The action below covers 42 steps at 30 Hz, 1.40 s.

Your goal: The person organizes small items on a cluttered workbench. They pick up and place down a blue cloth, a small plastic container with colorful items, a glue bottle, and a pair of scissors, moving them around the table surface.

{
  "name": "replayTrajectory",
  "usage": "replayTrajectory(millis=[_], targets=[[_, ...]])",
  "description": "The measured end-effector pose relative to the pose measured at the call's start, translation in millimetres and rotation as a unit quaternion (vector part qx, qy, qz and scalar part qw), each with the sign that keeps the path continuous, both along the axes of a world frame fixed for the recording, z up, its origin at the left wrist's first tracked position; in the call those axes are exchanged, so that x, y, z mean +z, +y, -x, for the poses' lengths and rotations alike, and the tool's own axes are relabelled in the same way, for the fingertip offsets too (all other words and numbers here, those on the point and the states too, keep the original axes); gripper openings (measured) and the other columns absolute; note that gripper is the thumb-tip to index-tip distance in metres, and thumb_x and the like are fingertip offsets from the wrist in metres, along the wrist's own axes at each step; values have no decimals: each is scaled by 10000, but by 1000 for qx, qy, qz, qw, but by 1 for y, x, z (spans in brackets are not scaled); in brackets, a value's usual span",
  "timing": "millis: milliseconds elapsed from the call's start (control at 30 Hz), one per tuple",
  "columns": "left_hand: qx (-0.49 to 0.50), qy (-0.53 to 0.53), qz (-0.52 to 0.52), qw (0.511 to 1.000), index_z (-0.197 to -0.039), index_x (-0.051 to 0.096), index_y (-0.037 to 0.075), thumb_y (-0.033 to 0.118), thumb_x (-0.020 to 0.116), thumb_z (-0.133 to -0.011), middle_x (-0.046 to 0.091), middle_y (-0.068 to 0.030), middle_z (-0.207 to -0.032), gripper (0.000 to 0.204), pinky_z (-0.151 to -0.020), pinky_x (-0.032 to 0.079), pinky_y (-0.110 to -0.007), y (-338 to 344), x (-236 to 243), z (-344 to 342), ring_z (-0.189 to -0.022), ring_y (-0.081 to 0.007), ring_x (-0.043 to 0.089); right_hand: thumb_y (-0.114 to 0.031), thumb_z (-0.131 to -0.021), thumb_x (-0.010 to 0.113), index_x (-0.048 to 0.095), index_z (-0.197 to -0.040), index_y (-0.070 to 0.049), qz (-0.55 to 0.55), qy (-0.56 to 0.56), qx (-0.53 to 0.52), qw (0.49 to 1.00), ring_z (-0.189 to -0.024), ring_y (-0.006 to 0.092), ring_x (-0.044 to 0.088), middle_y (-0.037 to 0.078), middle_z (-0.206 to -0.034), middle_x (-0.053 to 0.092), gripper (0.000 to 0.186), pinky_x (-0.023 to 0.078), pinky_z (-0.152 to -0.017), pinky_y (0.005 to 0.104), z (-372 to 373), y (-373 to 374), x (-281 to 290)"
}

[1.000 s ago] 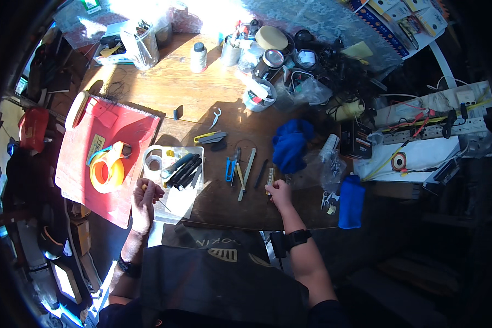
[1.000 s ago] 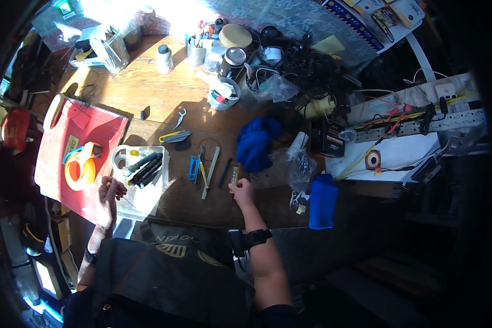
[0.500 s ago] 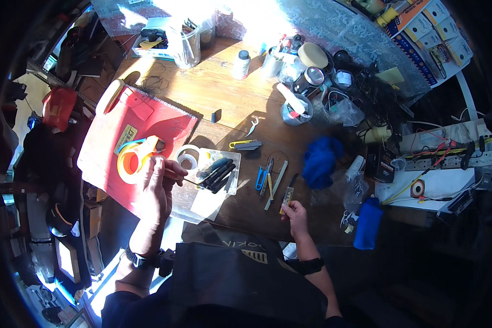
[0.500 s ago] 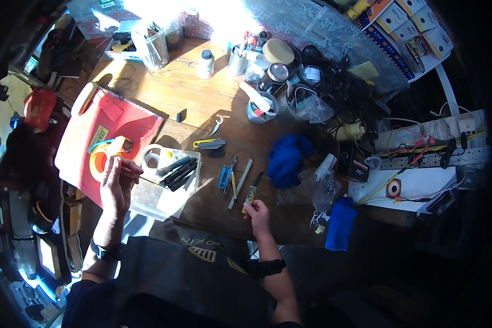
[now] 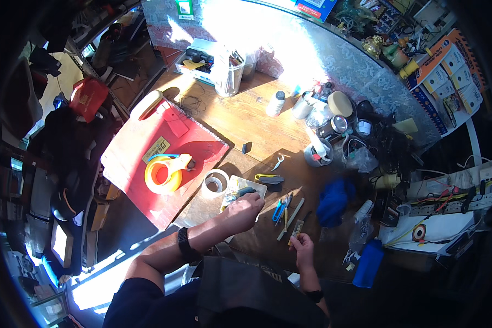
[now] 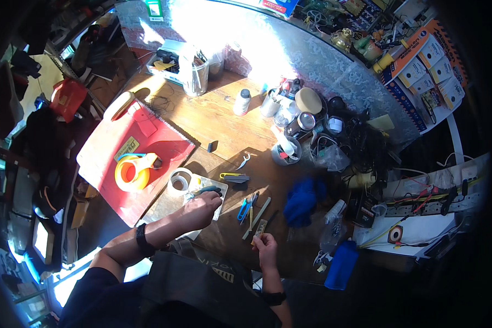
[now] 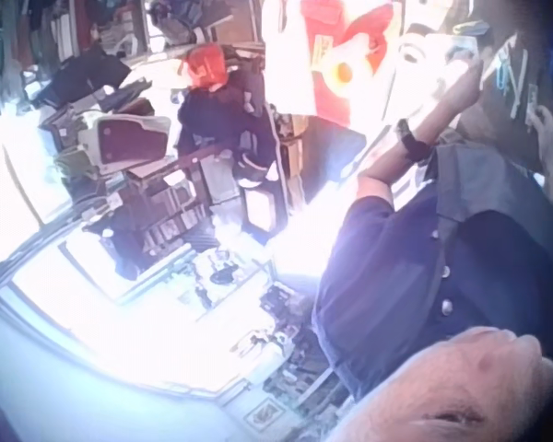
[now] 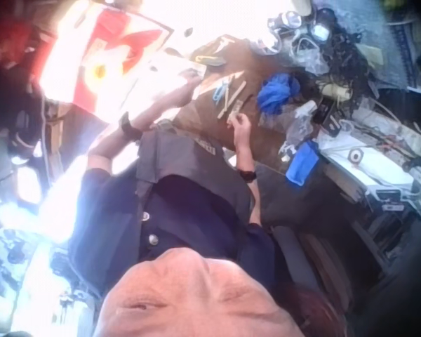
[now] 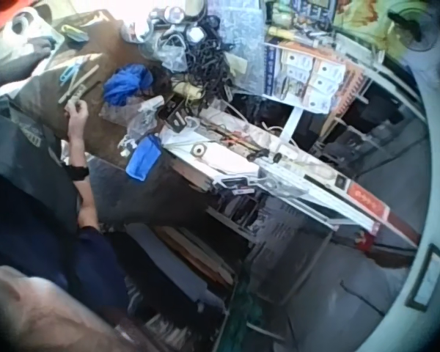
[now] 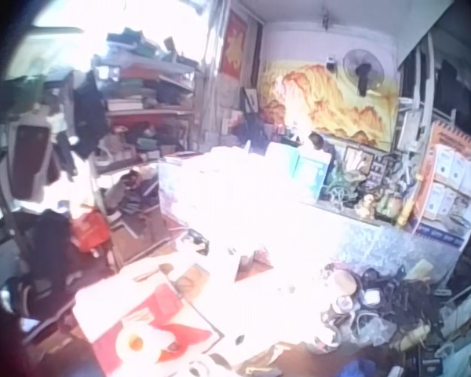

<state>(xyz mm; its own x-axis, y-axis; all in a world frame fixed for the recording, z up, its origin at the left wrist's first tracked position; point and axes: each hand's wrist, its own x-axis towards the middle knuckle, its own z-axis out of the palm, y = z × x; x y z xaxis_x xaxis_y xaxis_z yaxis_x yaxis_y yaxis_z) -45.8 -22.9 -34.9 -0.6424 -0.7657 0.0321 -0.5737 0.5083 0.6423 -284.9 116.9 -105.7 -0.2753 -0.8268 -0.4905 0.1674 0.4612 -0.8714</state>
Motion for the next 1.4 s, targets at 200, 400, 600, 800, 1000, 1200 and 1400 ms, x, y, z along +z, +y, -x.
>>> replayTrajectory(millis=[200, 400, 600, 800, 1000, 1200, 1400], targets=[[-18, 10, -21, 1000, -770, 570, 10, 16, 592, -672, 546, -149, -873, 100, -773, 473, -386, 2, -12, -9, -918, -309, 540, -88, -843, 626, 560, -882, -34, -7, 13, 8, 1000, -596, 83, 535, 25, -749, 590, 94, 451, -549, 213, 1, 1, 6], [20, -64, 28, 997, -742, 581, 43, 84, 634, -647, 559, -115, -839, 117, -745, 484, -373, 10, -6, -9, -876, -288, 559, -79, -841, 622, 558, -884, -36, -15, 28, 29, 999, -587, 83, 539, 28, -737, 594, 89, 450, -546, 215, -7, -9, 16], [45, 33, 86, 995, -741, 537, 60, 25, 577, -647, 540, -95, -794, 108, -632, 495, -389, 15, 12, -14, -775, -272, 575, -80, -853, 607, 550, -910, -30, 36, -21, 74, 996, -604, 87, 548, 40, -752, 604, 95, 452, -557, 215, -19, -23, 46], [45, 228, -215, 949, -943, 600, 38, 202, 613, -885, 580, -58, -872, 175, -658, 477, -266, 18, 37, -5, -785, -135, 592, -89, -871, 598, 553, -997, -17, 76, -95, 199, 972, -681, 85, 554, 43, -815, 600, 152, 452, -631, 218, -49, -51, 96], [113, 403, -349, 838, -976, 576, 38, 212, 592, -912, 545, 23, -793, 186, -596, 407, -211, 26, 24, -21, -707, -42, 496, -125, -906, 561, 579, -1056, 10, 63, -102, 273, 954, -758, 108, 593, 59, -893, 612, 202, 474, -704, 230, -58, -50, 92], [296, 446, -340, 773, -966, 544, 22, 273, 519, -946, 609, -39, -784, 253, -537, 397, -195, 34, 2, -80, -643, -67, 527, -109, -883, 562, 599, -902, -14, -85, 52, 10, 995, -643, 93, 558, 42, -753, 600, 103, 470, -578, 217, 2, -29, 14], [357, 379, -352, 778, -906, 520, 39, 262, 465, -964, 638, -62, -776, 237, -545, 419, -194, 49, -18, -108, -619, -76, 547, -107, -858, 601, 574, -914, -34, -84, 118, 15, 989, -599, 92, 547, 34, -708, 578, 96, 460, -537, 208, 23, -16, -32]])
